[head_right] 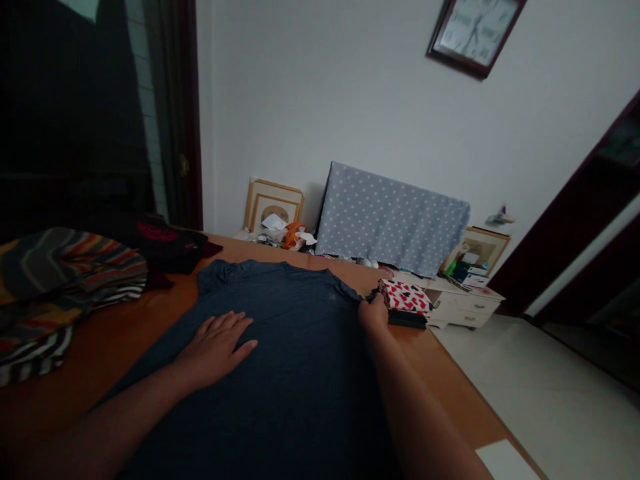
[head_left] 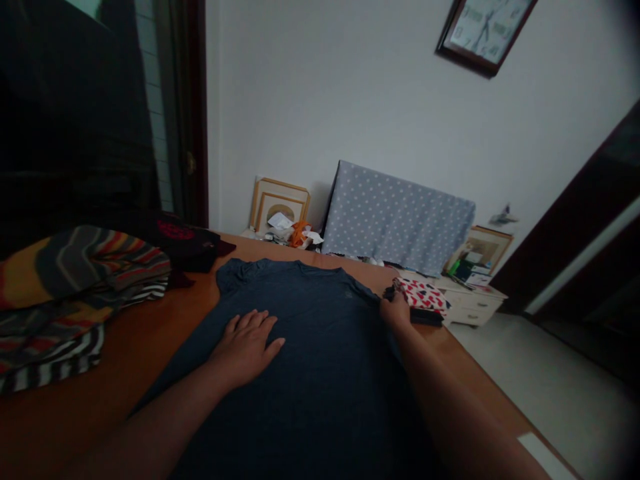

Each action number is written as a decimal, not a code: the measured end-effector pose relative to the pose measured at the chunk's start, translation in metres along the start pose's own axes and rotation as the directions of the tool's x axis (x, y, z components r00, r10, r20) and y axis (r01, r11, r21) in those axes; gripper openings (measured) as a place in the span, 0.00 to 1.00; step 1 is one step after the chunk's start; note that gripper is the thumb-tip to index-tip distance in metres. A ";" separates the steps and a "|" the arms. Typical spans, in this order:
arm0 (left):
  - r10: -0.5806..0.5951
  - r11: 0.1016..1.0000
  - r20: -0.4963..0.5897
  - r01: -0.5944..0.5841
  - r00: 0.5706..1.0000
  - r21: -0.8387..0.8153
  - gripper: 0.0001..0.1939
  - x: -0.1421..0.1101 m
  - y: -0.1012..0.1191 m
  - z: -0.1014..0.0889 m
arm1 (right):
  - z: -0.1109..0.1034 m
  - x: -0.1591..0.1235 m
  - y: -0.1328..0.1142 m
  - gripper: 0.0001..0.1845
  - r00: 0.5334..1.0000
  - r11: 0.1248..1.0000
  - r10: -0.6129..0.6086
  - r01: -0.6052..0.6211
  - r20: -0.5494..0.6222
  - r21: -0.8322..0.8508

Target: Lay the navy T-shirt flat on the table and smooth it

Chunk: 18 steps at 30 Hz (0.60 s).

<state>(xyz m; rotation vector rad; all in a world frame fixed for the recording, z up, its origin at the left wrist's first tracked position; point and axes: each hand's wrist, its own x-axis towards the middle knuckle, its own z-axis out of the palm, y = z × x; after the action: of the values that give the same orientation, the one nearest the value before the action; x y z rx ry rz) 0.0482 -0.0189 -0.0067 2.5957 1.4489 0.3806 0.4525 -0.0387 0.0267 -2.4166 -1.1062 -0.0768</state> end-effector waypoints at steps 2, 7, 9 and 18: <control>-0.003 1.000 0.007 0.003 1.000 0.000 0.36 0.000 0.001 -0.001 | 0.008 -0.005 -0.006 0.33 1.000 1.000 0.014 -0.014 0.023 -0.004; -0.013 1.000 0.010 0.013 1.000 -0.007 0.35 -0.001 0.001 -0.002 | 0.016 -0.003 -0.025 0.33 0.999 0.998 -0.041 0.040 -0.018 -0.057; -0.011 1.000 0.010 0.012 1.000 -0.010 0.36 -0.002 0.002 -0.002 | 0.021 0.006 -0.034 0.29 0.994 0.994 -0.106 0.107 0.029 -0.025; -0.006 1.000 -0.001 0.006 1.000 -0.009 0.35 -0.004 0.001 -0.003 | 0.065 0.054 -0.056 0.19 0.915 0.951 -0.290 0.308 0.281 -0.021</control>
<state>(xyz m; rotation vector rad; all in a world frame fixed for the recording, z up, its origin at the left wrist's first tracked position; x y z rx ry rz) 0.0463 -0.0234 -0.0043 2.5838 1.4516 0.3864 0.4387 0.0599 0.0047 -2.3426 -1.6195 0.1310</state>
